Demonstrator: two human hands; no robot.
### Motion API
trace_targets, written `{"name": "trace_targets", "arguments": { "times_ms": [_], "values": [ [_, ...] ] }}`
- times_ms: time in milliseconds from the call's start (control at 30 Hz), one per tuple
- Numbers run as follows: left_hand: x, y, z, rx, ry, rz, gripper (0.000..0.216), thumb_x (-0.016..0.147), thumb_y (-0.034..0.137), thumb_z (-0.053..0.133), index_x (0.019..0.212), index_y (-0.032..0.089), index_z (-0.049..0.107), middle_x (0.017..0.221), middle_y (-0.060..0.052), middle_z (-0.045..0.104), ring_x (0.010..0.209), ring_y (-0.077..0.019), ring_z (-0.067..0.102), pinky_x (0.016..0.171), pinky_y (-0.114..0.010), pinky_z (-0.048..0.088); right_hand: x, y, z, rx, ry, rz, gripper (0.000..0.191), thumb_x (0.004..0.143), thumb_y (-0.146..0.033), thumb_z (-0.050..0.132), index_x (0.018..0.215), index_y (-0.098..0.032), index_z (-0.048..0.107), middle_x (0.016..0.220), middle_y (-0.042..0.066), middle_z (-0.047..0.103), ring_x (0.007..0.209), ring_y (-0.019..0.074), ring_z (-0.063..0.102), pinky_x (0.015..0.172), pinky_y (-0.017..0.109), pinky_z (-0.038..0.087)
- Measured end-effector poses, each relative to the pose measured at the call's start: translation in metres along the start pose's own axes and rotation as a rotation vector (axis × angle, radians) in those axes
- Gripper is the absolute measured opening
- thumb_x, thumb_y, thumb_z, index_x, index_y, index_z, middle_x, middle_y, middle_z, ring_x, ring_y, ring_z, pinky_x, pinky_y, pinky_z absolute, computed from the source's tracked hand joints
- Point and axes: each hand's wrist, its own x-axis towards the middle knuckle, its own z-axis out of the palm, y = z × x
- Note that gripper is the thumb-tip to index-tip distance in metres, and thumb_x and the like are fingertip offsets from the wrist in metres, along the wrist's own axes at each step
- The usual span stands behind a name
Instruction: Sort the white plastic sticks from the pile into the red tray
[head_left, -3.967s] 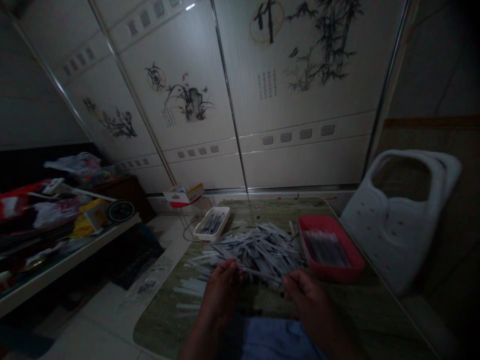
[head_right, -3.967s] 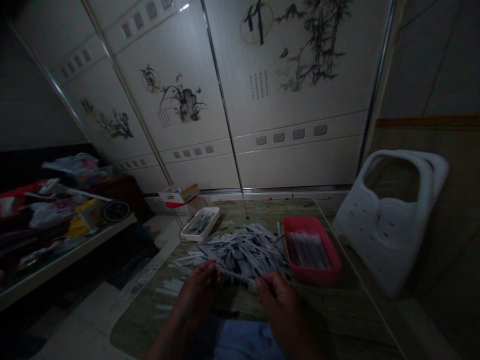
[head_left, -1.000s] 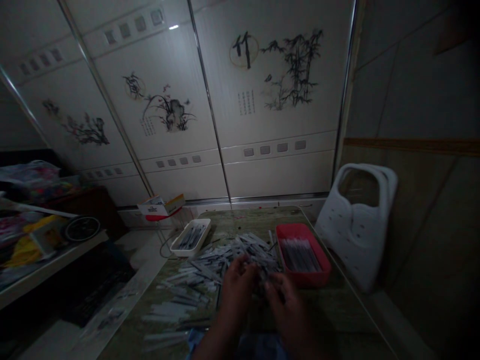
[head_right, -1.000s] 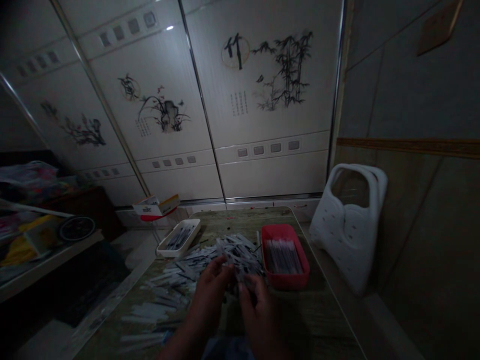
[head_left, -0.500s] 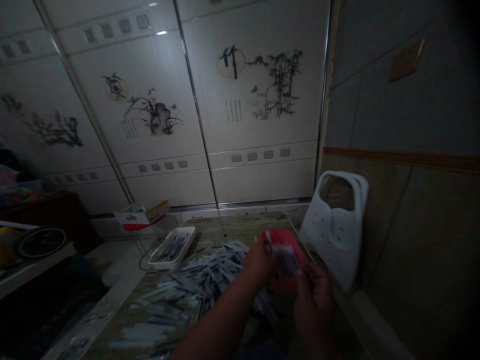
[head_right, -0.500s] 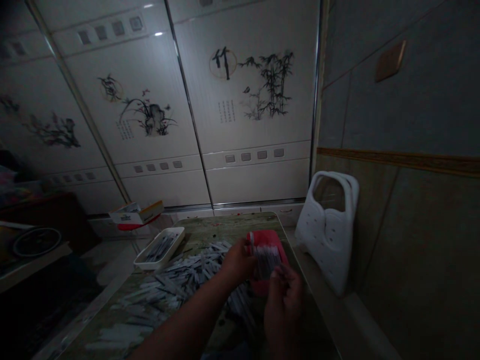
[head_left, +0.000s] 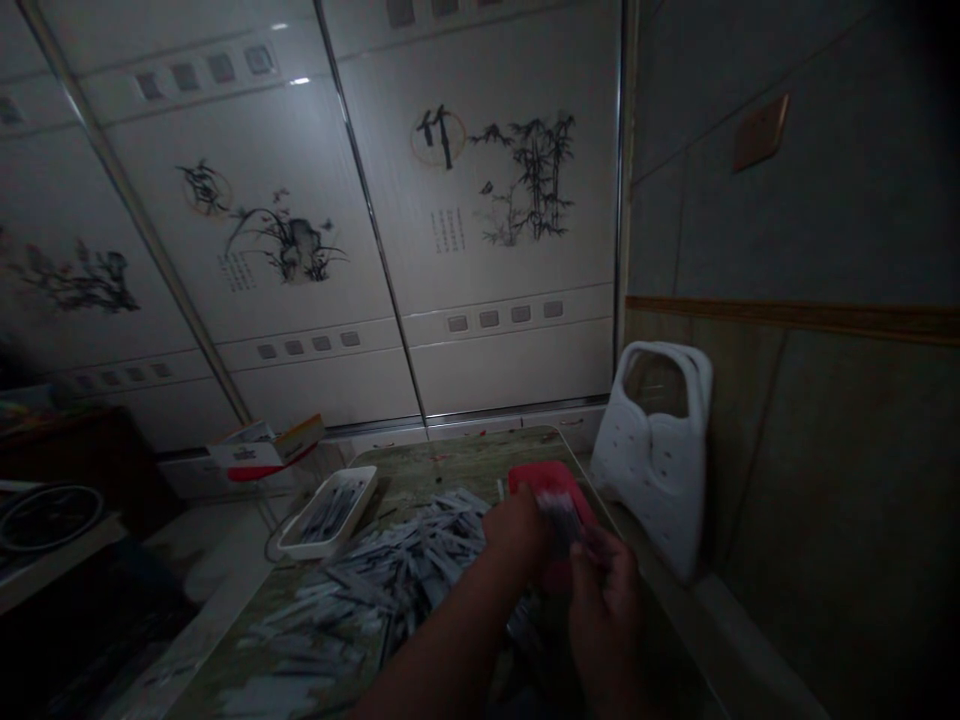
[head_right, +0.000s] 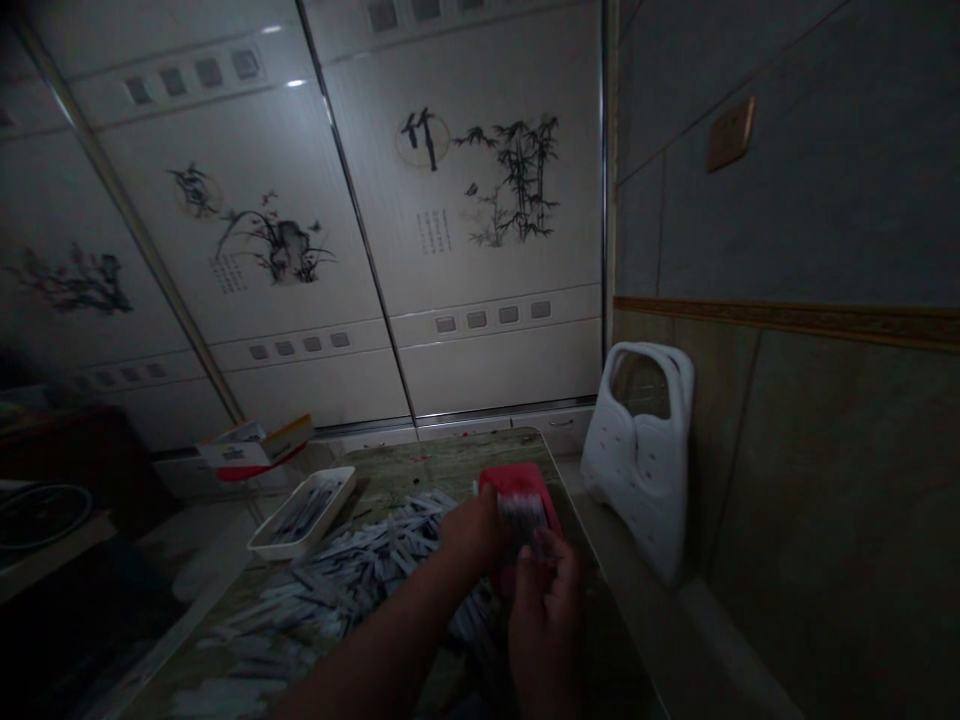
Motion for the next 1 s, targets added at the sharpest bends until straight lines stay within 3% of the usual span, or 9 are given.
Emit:
{"name": "trace_targets", "arguments": {
  "times_ms": [167,400,533,700,833,1000],
  "values": [
    [-0.006,-0.007,-0.005,-0.032,0.050,0.059,0.013,0.076,0.019,0.070,0.089,0.021,0.071,0.085,-0.016,0.074,0.091,-0.0355,0.070,0.087,-0.043,0.044,0.002,0.003,-0.001,-0.019,0.003,0.003,0.043,0.092,-0.054,0.058,0.118,-0.020,0.060,0.125,0.014,0.067,0.117,0.0291,0.061,0.092,0.038,0.050],
    [-0.027,-0.029,-0.023,-0.202,0.232,0.131,0.026,0.087,0.020,0.060,0.107,0.027,0.074,0.098,-0.011,0.074,0.098,-0.0291,0.064,0.086,-0.035,0.042,-0.003,0.004,0.001,-0.001,-0.029,0.021,0.044,0.092,-0.055,0.058,0.119,-0.020,0.060,0.124,0.014,0.067,0.111,0.0281,0.064,0.090,0.038,0.051],
    [-0.058,-0.057,-0.031,-0.424,0.339,0.123,0.023,0.082,0.021,0.067,0.102,0.027,0.076,0.096,-0.009,0.073,0.090,-0.0259,0.064,0.084,-0.033,0.044,-0.012,0.003,0.005,-0.015,-0.074,0.026,0.045,0.093,-0.056,0.057,0.119,-0.020,0.060,0.123,0.014,0.067,0.108,0.0281,0.064,0.087,0.038,0.052],
    [-0.114,-0.091,-0.037,-0.346,0.297,0.153,0.023,0.089,0.025,0.060,0.107,0.025,0.074,0.106,-0.008,0.073,0.101,-0.0263,0.066,0.090,-0.038,0.049,-0.025,0.007,0.006,-0.089,-0.200,0.001,0.042,0.095,-0.056,0.054,0.112,-0.020,0.065,0.110,0.012,0.071,0.102,0.0278,0.066,0.088,0.039,0.051],
    [-0.157,-0.108,-0.043,-0.215,0.202,0.189,0.020,0.094,0.025,0.055,0.105,0.023,0.071,0.101,-0.008,0.073,0.094,-0.0230,0.067,0.084,-0.035,0.053,-0.038,0.009,0.007,-0.122,-0.365,-0.013,0.037,0.095,-0.054,0.055,0.109,-0.022,0.066,0.106,0.009,0.074,0.100,0.0265,0.068,0.087,0.037,0.052],
    [-0.189,-0.136,-0.055,-0.128,0.155,0.262,0.021,0.095,0.021,0.051,0.106,0.023,0.068,0.101,-0.008,0.072,0.094,-0.0214,0.067,0.084,-0.033,0.053,-0.052,0.004,0.012,-0.244,-0.613,-0.072,0.030,0.095,-0.050,0.054,0.104,-0.026,0.070,0.097,0.004,0.076,0.091,0.0236,0.071,0.080,0.031,0.053]
  ]
}}
